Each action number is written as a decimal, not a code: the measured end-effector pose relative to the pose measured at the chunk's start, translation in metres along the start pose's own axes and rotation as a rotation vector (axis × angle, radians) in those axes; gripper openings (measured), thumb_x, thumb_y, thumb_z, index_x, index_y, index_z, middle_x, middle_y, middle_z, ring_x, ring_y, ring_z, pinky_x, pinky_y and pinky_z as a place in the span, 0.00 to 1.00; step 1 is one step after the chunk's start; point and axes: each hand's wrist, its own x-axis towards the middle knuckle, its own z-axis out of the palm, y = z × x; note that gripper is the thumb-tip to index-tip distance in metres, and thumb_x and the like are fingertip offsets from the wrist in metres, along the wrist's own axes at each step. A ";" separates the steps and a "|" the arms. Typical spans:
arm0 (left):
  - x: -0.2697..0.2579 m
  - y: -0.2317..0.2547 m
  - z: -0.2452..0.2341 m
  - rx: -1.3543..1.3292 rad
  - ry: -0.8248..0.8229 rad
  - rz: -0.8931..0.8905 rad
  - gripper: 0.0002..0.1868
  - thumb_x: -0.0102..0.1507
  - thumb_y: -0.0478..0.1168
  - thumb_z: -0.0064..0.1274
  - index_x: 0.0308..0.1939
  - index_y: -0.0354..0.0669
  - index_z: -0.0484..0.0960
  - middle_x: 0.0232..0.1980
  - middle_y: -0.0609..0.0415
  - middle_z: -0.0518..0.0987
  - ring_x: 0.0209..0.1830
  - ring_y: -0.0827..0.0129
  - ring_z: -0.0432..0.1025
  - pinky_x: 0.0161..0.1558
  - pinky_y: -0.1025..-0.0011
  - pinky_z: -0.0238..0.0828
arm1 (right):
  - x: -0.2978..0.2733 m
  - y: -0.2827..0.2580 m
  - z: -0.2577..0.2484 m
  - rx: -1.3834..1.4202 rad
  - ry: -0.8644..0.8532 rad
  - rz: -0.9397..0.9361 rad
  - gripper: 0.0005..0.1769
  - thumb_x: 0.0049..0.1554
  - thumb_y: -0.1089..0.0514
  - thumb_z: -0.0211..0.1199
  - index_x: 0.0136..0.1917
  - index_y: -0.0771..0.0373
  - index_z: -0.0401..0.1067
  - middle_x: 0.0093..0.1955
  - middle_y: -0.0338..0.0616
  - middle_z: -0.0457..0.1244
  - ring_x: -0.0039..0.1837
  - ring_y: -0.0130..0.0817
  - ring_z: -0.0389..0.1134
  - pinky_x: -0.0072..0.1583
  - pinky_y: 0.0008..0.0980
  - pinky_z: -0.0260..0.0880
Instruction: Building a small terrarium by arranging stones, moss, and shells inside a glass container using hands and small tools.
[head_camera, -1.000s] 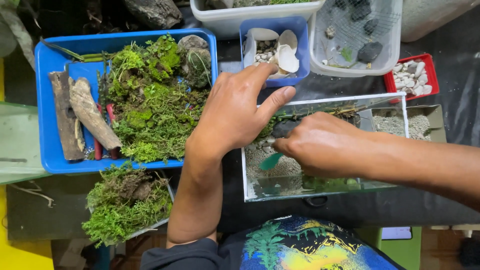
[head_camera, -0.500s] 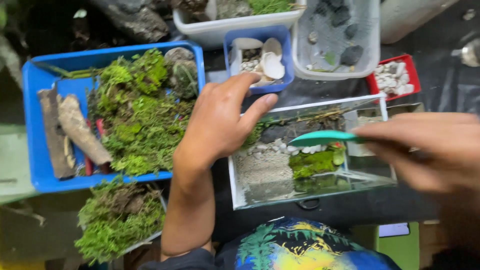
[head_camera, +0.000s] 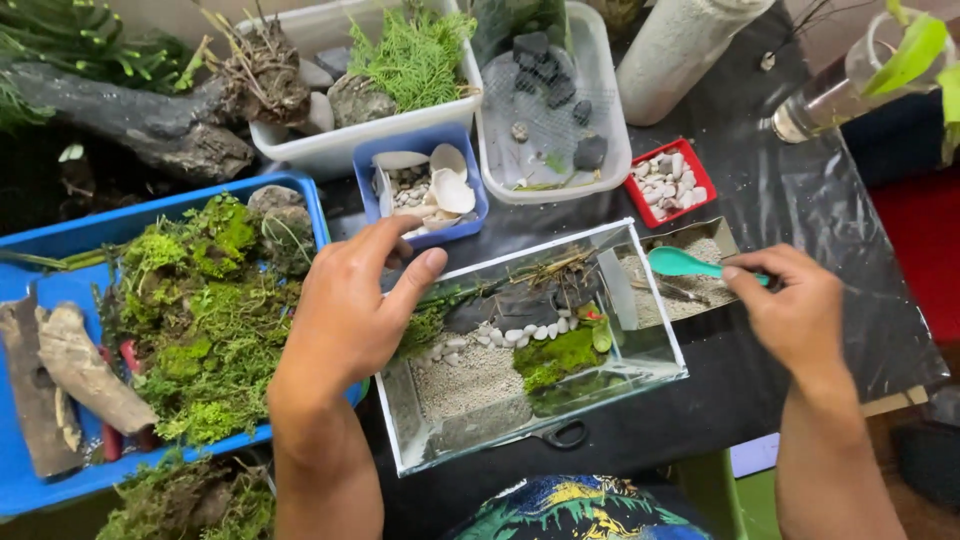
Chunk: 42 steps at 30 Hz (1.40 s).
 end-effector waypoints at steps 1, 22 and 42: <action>-0.001 0.000 0.000 -0.003 -0.005 -0.005 0.28 0.69 0.59 0.41 0.61 0.42 0.78 0.49 0.48 0.84 0.48 0.53 0.76 0.51 0.55 0.63 | -0.002 0.000 0.006 -0.043 0.014 -0.009 0.05 0.60 0.62 0.69 0.50 0.61 0.82 0.47 0.40 0.70 0.52 0.33 0.68 0.51 0.31 0.63; 0.002 0.001 -0.003 -0.037 -0.055 -0.086 0.32 0.68 0.62 0.40 0.64 0.44 0.78 0.52 0.48 0.84 0.50 0.53 0.76 0.53 0.55 0.64 | 0.037 -0.044 0.019 -0.630 -0.630 -0.136 0.15 0.55 0.45 0.62 0.54 0.49 0.79 0.58 0.32 0.70 0.58 0.42 0.72 0.51 0.47 0.74; -0.002 -0.003 -0.005 -0.061 -0.001 -0.020 0.29 0.69 0.60 0.41 0.61 0.41 0.78 0.49 0.48 0.84 0.46 0.53 0.77 0.48 0.55 0.66 | 0.028 -0.024 0.012 -0.083 -0.317 -0.211 0.08 0.57 0.58 0.70 0.48 0.62 0.76 0.46 0.41 0.71 0.45 0.33 0.69 0.50 0.34 0.67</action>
